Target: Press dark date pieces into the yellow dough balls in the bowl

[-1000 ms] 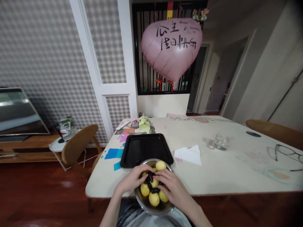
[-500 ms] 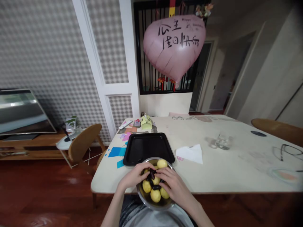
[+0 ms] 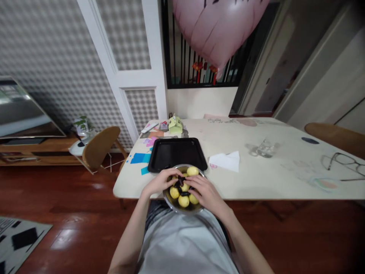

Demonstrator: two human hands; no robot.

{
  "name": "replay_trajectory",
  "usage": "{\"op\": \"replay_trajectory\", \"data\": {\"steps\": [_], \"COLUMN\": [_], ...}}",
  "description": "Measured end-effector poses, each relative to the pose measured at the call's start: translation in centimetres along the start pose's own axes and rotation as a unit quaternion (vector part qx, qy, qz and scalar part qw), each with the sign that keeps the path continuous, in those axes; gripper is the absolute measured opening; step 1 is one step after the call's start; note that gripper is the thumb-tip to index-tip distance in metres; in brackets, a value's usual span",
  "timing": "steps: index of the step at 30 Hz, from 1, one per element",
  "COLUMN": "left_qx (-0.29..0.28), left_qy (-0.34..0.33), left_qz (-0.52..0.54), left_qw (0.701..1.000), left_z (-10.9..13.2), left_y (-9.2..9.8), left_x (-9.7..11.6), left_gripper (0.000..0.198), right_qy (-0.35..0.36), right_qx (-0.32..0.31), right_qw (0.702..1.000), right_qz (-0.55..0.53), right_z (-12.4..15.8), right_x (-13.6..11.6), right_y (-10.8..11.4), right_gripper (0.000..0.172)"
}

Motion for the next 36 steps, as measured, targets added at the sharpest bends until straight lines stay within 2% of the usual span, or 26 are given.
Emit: {"op": "replay_trajectory", "data": {"steps": [4, 10, 17, 24, 31, 33, 36], "left_qx": [-0.010, 0.007, 0.057, 0.026, 0.019, 0.055, 0.165], "left_qy": [-0.018, -0.023, -0.023, -0.002, -0.015, -0.031, -0.022], "left_qz": [0.010, 0.016, 0.021, -0.004, -0.004, -0.013, -0.067], "left_qw": [1.000, 1.000, 0.998, 1.000, 1.000, 0.998, 0.984], "left_z": [0.0, -0.1, -0.3, 0.0, 0.2, 0.3, 1.1], "left_y": [0.0, 0.4, 0.6, 0.0, 0.6, 1.6, 4.0], "left_x": [0.4, 0.8, 1.0, 0.1, 0.8, 0.9, -0.4], "left_gripper": [0.023, 0.023, 0.025, 0.025, 0.026, 0.023, 0.019], "right_qy": [0.010, 0.005, 0.009, 0.014, 0.012, 0.014, 0.010], "right_qx": [0.006, 0.006, 0.039, 0.052, 0.053, 0.058, 0.063], "right_qw": [1.000, 1.000, 0.999, 0.998, 0.998, 0.998, 0.998], "right_qz": [-0.005, 0.005, 0.009, 0.016, 0.016, 0.015, 0.012], "right_z": [0.1, 0.1, 0.3, 0.4, 0.4, 0.4, 0.4], "right_x": [0.0, 0.2, 0.5, 0.9, 0.6, 0.7, 1.0], "right_y": [0.2, 0.8, 2.0, 2.4, 2.8, 2.9, 2.9], "right_gripper": [0.035, 0.035, 0.034, 0.030, 0.030, 0.029, 0.029]}}
Point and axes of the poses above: each hand's wrist, its own z-axis away from the middle knuckle, its own y-axis out of the back of the hand, x = y × z, the point moved 7 cm from there along -z, towards the middle knuckle, and after that the axes turned 14 degrees about -y, right-handed, at the moved point
